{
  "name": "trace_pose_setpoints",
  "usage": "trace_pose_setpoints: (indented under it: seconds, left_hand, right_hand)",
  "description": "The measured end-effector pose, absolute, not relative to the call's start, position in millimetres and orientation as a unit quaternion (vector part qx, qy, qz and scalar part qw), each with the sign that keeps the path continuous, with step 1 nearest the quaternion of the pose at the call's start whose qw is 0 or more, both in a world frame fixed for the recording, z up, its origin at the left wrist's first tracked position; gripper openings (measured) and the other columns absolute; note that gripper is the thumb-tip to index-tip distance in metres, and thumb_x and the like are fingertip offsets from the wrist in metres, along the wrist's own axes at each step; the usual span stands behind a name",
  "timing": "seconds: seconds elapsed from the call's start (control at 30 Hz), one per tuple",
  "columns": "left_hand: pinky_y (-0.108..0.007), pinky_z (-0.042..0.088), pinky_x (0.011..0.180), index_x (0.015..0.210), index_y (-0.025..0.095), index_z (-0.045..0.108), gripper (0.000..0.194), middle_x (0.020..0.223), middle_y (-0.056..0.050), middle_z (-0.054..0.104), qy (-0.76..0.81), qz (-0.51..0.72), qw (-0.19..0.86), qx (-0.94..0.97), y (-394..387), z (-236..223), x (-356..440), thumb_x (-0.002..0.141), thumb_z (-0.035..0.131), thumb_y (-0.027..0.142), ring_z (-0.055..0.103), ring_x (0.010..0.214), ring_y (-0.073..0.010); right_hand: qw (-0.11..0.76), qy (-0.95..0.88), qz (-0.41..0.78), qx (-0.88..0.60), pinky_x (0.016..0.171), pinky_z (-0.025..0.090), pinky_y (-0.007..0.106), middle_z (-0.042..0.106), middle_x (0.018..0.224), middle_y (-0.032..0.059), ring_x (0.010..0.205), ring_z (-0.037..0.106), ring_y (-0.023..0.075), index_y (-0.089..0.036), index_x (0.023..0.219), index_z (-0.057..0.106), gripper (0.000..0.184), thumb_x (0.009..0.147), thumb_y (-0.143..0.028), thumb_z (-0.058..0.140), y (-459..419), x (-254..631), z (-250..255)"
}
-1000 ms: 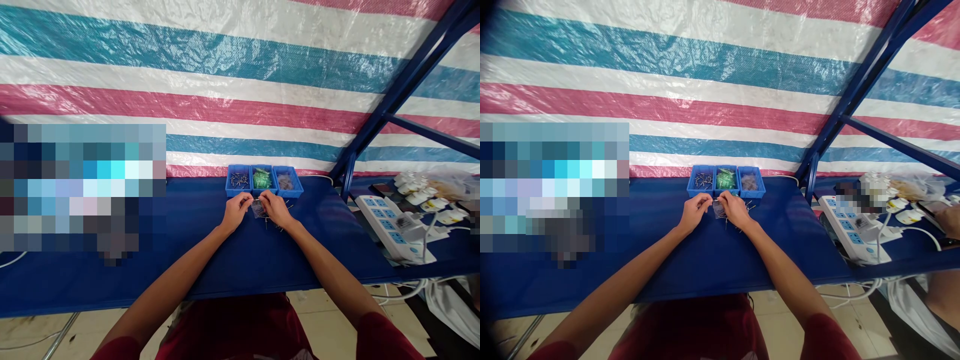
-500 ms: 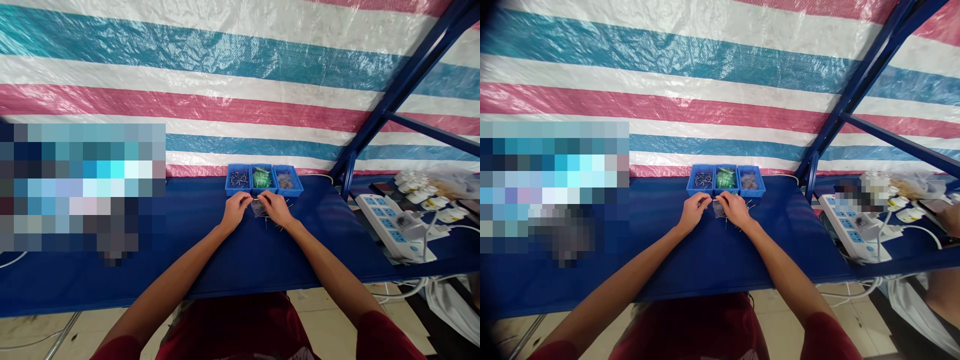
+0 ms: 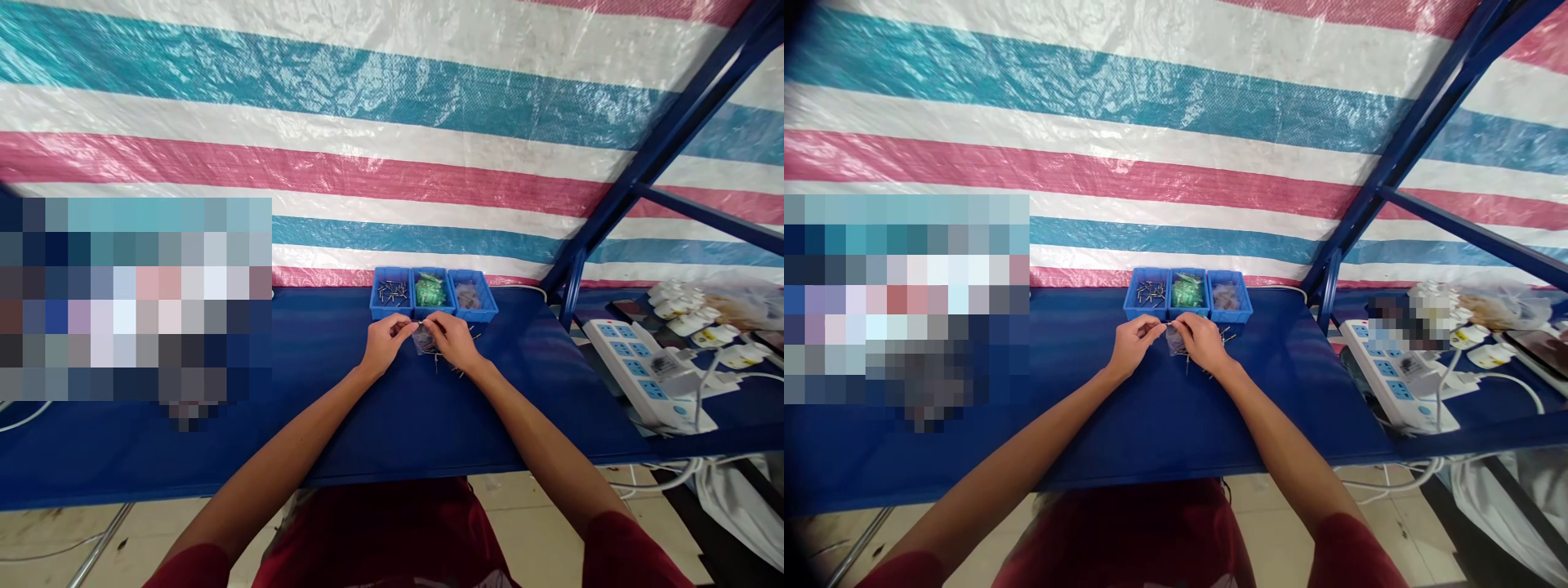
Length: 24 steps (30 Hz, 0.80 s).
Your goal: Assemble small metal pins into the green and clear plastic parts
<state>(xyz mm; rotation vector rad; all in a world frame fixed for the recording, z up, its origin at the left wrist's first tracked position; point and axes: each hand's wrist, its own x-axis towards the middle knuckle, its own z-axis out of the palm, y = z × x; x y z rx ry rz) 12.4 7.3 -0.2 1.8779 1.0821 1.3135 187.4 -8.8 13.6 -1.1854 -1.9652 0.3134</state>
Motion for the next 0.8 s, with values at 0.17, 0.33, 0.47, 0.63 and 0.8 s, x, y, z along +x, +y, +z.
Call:
trace_pose_setpoints:
  seconds: [0.17, 0.33, 0.47, 0.63, 0.8]
  left_hand:
    - [-0.022, 0.043, 0.051, 0.082, 0.016, 0.07, 0.032, 0.071, -0.003, 0.066, 0.377, 0.51, 0.331, 0.699, 8.9, -2.0, 12.5, 0.084, 0.058, 0.046, 0.053, 0.052, -0.01]
    - [-0.021, 0.043, 0.05, 0.081, 0.016, 0.07, 0.031, 0.068, -0.003, 0.066, 0.383, 0.518, 0.328, 0.691, 8.5, -1.1, 12.1, 0.085, 0.057, 0.044, 0.054, 0.053, -0.0103]
    - [-0.02, 0.041, 0.047, 0.068, 0.016, 0.065, 0.038, 0.059, -0.001, 0.06, 0.393, 0.508, 0.339, 0.688, 6.9, 0.9, 12.2, 0.086, 0.054, 0.047, 0.052, 0.05, -0.0094]
    - [-0.02, 0.038, 0.046, 0.055, 0.015, 0.056, 0.047, 0.048, 0.002, 0.05, 0.4, 0.49, 0.35, 0.691, 4.7, 2.1, 11.9, 0.088, 0.05, 0.049, 0.046, 0.045, -0.0079]
    - [-0.02, 0.038, 0.047, 0.06, 0.015, 0.061, 0.044, 0.051, 0.001, 0.053, 0.396, 0.501, 0.355, 0.683, 3.9, 3.2, 12.5, 0.089, 0.05, 0.048, 0.047, 0.045, -0.0081]
  right_hand:
    - [0.396, -0.773, 0.132, -0.477, 0.062, 0.039, 0.026, 0.056, 0.063, 0.0019, 0.062, 0.053, 0.0153, -0.02, 0.072, 0.055, 0.039, 0.097, -0.042, 0.034, -9.7, 186.9, 16.3]
    - [0.408, -0.764, 0.147, -0.478, 0.061, 0.041, 0.026, 0.06, 0.07, 0.0023, 0.061, 0.054, 0.0151, -0.019, 0.09, 0.06, 0.031, 0.094, -0.044, 0.042, -9.3, 187.0, 14.0]
    - [0.422, -0.765, 0.145, -0.465, 0.063, 0.044, 0.027, 0.061, 0.076, 0.0038, 0.063, 0.055, 0.0161, -0.019, 0.097, 0.061, 0.029, 0.093, -0.043, 0.045, -7.6, 187.7, 9.9]
    - [0.422, -0.778, 0.134, -0.445, 0.069, 0.046, 0.029, 0.065, 0.084, 0.0063, 0.074, 0.059, 0.018, -0.02, 0.093, 0.062, 0.03, 0.095, -0.041, 0.04, -7.6, 188.2, 9.6]
    - [0.416, -0.784, 0.129, -0.442, 0.071, 0.044, 0.028, 0.063, 0.079, 0.0057, 0.073, 0.058, 0.0174, -0.02, 0.086, 0.06, 0.034, 0.097, -0.042, 0.036, -9.1, 187.5, 12.4]
